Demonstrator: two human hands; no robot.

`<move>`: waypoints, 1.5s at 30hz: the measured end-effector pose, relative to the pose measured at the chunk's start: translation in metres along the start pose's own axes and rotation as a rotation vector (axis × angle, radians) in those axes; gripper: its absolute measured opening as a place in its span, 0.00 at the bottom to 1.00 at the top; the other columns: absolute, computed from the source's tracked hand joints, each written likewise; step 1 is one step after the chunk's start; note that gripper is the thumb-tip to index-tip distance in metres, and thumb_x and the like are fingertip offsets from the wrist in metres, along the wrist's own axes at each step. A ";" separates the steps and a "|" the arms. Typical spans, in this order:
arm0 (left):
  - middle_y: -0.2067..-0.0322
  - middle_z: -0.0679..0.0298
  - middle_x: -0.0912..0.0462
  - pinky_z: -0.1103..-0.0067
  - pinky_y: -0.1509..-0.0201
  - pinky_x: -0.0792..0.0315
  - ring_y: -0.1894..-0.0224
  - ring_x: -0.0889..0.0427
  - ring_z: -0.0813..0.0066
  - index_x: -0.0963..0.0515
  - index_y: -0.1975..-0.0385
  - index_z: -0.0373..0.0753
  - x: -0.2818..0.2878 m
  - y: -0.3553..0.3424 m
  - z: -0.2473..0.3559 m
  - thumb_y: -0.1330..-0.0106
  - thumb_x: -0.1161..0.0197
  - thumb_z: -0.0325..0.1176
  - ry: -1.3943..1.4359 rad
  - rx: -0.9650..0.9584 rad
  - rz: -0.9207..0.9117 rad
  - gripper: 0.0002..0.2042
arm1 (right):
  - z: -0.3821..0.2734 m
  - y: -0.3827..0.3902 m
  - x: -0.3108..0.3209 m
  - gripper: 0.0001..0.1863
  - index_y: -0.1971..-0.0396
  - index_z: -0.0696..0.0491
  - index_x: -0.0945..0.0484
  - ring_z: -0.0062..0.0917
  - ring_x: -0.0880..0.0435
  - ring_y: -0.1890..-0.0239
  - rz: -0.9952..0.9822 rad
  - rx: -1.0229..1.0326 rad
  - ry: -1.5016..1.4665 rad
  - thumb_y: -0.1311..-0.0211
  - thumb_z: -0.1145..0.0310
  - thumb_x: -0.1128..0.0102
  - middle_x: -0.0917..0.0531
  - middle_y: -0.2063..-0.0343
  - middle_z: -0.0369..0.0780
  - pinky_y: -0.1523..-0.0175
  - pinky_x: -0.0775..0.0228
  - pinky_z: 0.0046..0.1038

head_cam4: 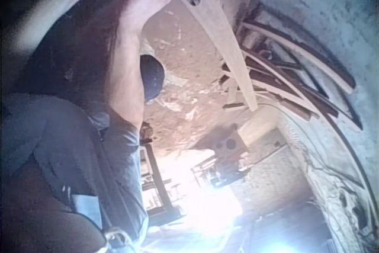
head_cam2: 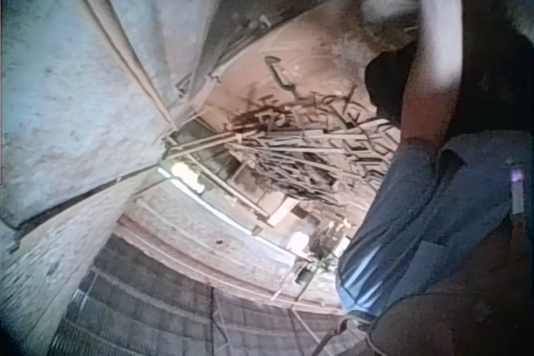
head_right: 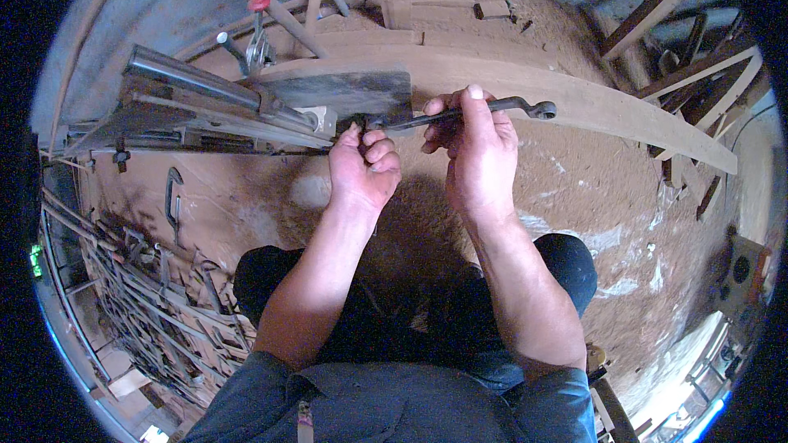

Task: The person uses a wrench and an Allen key to tighten a bolt on a metal part of a machine.

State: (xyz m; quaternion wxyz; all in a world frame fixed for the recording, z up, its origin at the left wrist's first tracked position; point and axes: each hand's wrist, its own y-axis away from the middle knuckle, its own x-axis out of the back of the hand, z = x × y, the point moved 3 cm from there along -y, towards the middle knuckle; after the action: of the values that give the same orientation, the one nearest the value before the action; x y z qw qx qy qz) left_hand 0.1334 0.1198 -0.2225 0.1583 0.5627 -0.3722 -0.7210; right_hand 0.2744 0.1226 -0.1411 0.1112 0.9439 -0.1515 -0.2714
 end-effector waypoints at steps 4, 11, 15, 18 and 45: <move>0.82 0.71 0.32 0.84 0.85 0.45 0.86 0.37 0.80 0.31 0.70 0.44 -0.015 0.013 -0.010 0.30 0.55 0.45 -0.112 -0.164 0.171 0.13 | -0.001 -0.003 0.002 0.16 0.69 0.56 0.29 0.24 0.25 0.77 0.038 -0.015 0.066 0.31 0.59 0.57 0.21 0.71 0.42 0.73 0.30 0.27; 0.80 0.71 0.30 0.80 0.81 0.38 0.83 0.33 0.79 0.30 0.70 0.44 -0.003 0.001 -0.006 0.31 0.50 0.41 -0.436 -0.450 0.065 0.09 | -0.004 -0.005 0.000 0.15 0.69 0.55 0.29 0.23 0.25 0.79 0.004 -0.005 0.037 0.32 0.59 0.55 0.20 0.72 0.41 0.74 0.30 0.26; 0.82 0.71 0.32 0.82 0.84 0.43 0.86 0.37 0.79 0.32 0.72 0.44 -0.011 0.004 -0.009 0.30 0.53 0.46 -0.184 -0.234 0.106 0.14 | -0.005 -0.006 0.001 0.15 0.70 0.55 0.27 0.21 0.24 0.80 -0.002 0.003 0.017 0.33 0.58 0.53 0.19 0.74 0.40 0.75 0.30 0.24; 0.83 0.70 0.33 0.81 0.84 0.45 0.85 0.37 0.77 0.33 0.75 0.44 -0.001 -0.002 -0.003 0.30 0.58 0.50 -0.016 -0.038 -0.080 0.18 | -0.005 -0.007 0.000 0.15 0.70 0.55 0.27 0.21 0.24 0.80 -0.008 0.005 0.009 0.33 0.58 0.53 0.19 0.74 0.40 0.75 0.30 0.24; 0.77 0.66 0.27 0.76 0.80 0.35 0.84 0.29 0.72 0.30 0.66 0.41 0.008 -0.003 -0.008 0.32 0.53 0.52 -0.447 -0.479 0.088 0.19 | -0.011 -0.003 -0.001 0.14 0.69 0.55 0.30 0.23 0.26 0.80 0.017 -0.020 0.047 0.31 0.60 0.57 0.22 0.72 0.41 0.75 0.31 0.25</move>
State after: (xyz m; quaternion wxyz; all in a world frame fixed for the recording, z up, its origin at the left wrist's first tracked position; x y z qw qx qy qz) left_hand 0.1386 0.1140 -0.2305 0.2315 0.3209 -0.2415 -0.8861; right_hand 0.2804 0.1277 -0.1320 0.1265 0.9476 -0.1540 -0.2497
